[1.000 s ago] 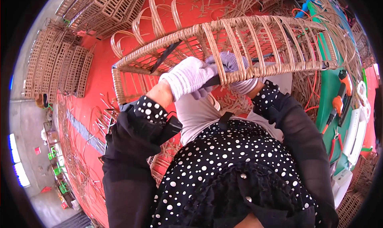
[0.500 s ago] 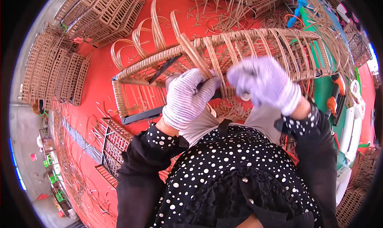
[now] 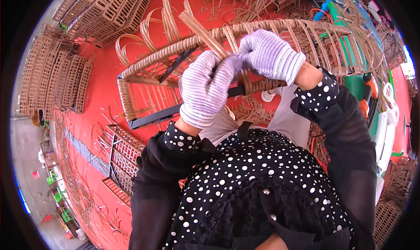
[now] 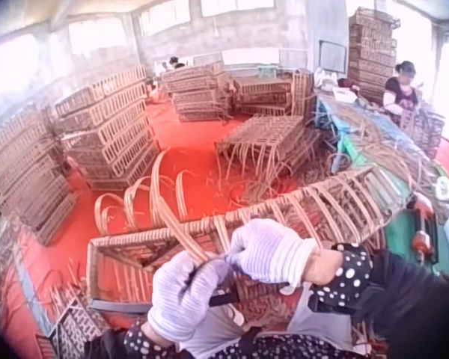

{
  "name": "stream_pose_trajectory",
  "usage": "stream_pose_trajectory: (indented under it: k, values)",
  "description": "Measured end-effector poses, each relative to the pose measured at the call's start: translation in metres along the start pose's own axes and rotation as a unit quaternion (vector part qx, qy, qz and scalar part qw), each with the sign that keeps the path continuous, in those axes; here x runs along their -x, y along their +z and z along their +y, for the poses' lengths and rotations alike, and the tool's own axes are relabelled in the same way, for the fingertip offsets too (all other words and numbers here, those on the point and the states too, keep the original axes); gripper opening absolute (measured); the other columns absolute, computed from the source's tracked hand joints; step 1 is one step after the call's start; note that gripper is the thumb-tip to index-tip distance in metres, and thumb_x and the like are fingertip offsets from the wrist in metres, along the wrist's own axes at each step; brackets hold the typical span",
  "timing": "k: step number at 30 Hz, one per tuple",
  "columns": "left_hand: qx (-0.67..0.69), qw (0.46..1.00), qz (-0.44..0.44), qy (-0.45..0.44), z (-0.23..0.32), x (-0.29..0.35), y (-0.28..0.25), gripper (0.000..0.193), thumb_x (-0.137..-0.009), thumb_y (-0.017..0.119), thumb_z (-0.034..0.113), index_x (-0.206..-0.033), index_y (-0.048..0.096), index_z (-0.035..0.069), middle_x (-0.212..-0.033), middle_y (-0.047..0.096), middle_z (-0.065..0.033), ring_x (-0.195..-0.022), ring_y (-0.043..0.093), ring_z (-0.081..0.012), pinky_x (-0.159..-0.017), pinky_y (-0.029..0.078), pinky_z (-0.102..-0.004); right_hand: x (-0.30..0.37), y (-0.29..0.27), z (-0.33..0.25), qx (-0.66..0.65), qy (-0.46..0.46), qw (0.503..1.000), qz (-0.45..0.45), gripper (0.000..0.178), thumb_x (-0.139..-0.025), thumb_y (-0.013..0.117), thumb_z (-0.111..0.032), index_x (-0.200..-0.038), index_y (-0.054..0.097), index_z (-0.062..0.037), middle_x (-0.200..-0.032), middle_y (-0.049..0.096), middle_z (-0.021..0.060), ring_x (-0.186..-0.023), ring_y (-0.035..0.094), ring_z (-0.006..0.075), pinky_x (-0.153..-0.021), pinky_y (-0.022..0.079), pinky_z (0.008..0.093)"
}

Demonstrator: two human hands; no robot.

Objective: The person weaves rattan strips into a frame by hand, using shears to trim excess material and a pneumatic nailer to secure the strips. They rotate the frame to reach different sections and periodically set tools down on a green table.

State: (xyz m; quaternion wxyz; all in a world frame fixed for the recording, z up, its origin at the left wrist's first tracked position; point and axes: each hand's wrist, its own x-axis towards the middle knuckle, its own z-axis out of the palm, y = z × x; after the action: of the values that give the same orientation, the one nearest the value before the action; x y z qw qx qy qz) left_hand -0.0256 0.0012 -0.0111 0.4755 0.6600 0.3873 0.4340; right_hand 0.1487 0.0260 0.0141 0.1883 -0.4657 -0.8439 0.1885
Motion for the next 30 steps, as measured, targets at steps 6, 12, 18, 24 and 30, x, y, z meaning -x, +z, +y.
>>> stream_pose_trajectory:
  k: [6, 12, 18, 24, 30]
  values:
    - [0.131, 0.990, 0.013, 0.046, 0.002, 0.005, 0.003, 0.014, -0.087, 0.055, 0.007, -0.095, 0.060, -0.004, -0.080, 0.063, -0.0045, -0.071, 0.057, -0.0089, -0.065, 0.048, -0.0231, 0.013, 0.003, -0.009, 0.057, 0.136, 0.986, -0.072, 0.028, -0.077, 0.059, -0.034, -0.082, 0.066, -0.0075, -0.073, 0.063, 0.0127, -0.065, 0.061, 0.0306, -0.059, 0.048, 0.0407]
    - [0.150, 0.986, -0.068, 0.025, 0.004, 0.005, -0.013, 0.016, -0.087, 0.055, 0.008, -0.095, 0.059, -0.004, -0.082, 0.062, -0.0058, -0.074, 0.057, -0.0107, -0.069, 0.047, -0.0234, 0.059, 0.032, -0.017, 0.175, -0.018, 0.964, 0.199, 0.043, -0.071, 0.065, -0.034, -0.109, 0.056, -0.0175, -0.087, 0.062, 0.0033, -0.087, 0.058, 0.0212, -0.083, 0.041, 0.0413]
    - [-0.173, 0.921, -0.215, 0.274, -0.016, 0.032, -0.019, 0.021, -0.070, 0.069, 0.013, -0.090, 0.065, 0.008, -0.092, 0.063, -0.0066, -0.087, 0.061, -0.0248, -0.078, 0.048, -0.0351, 0.056, 0.043, 0.001, 0.267, -0.103, 0.942, 0.176, 0.053, -0.069, 0.065, -0.034, -0.119, 0.053, -0.0225, -0.088, 0.060, -0.0012, -0.099, 0.053, 0.0154, -0.100, 0.027, 0.0445]
    - [-0.317, 0.866, -0.166, 0.351, -0.049, 0.038, -0.013, 0.036, -0.059, 0.065, 0.017, -0.095, 0.064, 0.014, -0.094, 0.061, 0.0000, -0.094, 0.058, -0.0215, -0.078, 0.047, -0.0358, 0.048, 0.026, -0.001, 0.204, -0.120, 0.966, 0.102, 0.044, -0.073, 0.062, -0.039, -0.112, 0.055, -0.0195, -0.080, 0.059, 0.0026, -0.090, 0.055, 0.0195, -0.100, 0.028, 0.0433]
    - [-0.376, 0.853, -0.192, 0.307, -0.041, 0.041, -0.021, 0.021, -0.070, 0.062, 0.008, -0.091, 0.065, 0.010, -0.097, 0.063, -0.0038, -0.086, 0.061, -0.0242, -0.073, 0.050, -0.0328, 0.041, 0.047, 0.004, 0.315, -0.155, 0.926, 0.138, 0.041, -0.074, 0.059, -0.047, -0.094, 0.059, -0.0120, -0.068, 0.056, 0.0043, -0.073, 0.057, 0.0208, -0.094, 0.035, 0.0430]
